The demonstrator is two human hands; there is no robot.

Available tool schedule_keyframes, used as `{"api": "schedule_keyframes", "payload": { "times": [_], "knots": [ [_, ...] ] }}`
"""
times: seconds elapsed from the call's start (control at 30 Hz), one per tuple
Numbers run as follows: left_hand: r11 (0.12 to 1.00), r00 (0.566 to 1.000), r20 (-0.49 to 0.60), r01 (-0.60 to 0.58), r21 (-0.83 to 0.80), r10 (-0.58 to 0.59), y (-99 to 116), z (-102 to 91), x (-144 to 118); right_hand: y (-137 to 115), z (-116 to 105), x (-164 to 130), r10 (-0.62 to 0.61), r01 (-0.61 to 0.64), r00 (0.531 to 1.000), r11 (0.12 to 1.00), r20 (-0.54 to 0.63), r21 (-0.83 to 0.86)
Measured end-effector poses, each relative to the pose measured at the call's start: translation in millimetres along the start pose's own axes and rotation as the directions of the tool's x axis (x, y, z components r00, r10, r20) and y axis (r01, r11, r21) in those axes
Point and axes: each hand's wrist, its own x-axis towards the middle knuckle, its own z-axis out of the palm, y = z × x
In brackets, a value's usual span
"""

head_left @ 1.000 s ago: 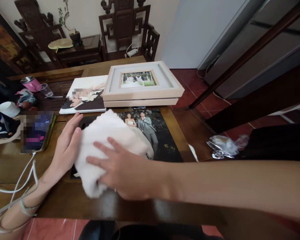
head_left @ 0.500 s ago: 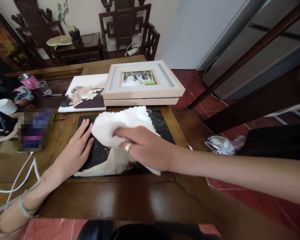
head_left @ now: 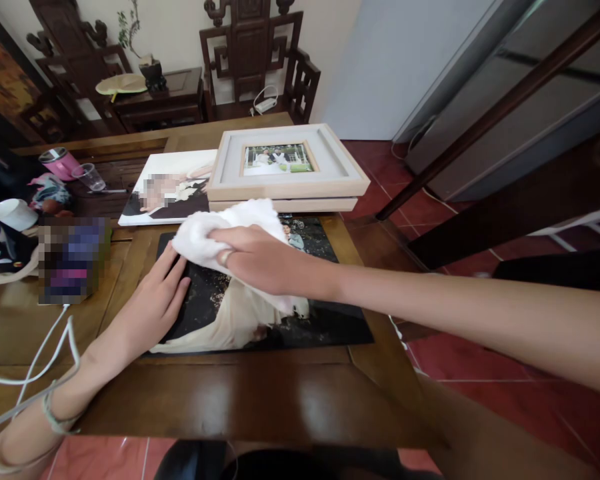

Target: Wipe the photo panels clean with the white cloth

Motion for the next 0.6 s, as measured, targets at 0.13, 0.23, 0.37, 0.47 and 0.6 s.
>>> {"api": "schedule_keyframes", "payload": {
  "times": [0.13, 0.23, 0.37, 0.47, 0.6],
  "knots": [
    [0.999, 1.000, 0.000, 0.028, 0.023, -0.028, -3, 2.4, -2, 19, -25, -38, 0.111, -0.114, 0.993, 0.991, -0.042, -0.074],
    [0.999, 1.000, -0.007, 0.027, 0.031, -0.027, -3, 2.7, -3, 35, -40, -63, 0.180, -0.196, 0.975, 0.974, -0.132, -0.117],
    [0.999, 1.000, -0.011, 0.014, 0.046, -0.014, -1, 1.6, -3, 40, -38, -89, 0.238, -0.271, 0.957, 0.936, -0.166, -0.224],
    [0.998, 1.000, -0.009, 0.016, 0.056, -0.015, 0, 1.2, -3, 25, -15, -107, 0.108, -0.119, 0.993, 0.913, -0.050, -0.390],
    [0.999, 1.000, -0.008, 0.012, 0.048, -0.011, -1, 1.2, -3, -6, 20, -126, -0.122, 0.217, 0.951, 0.919, 0.284, -0.331]
  ]
}}
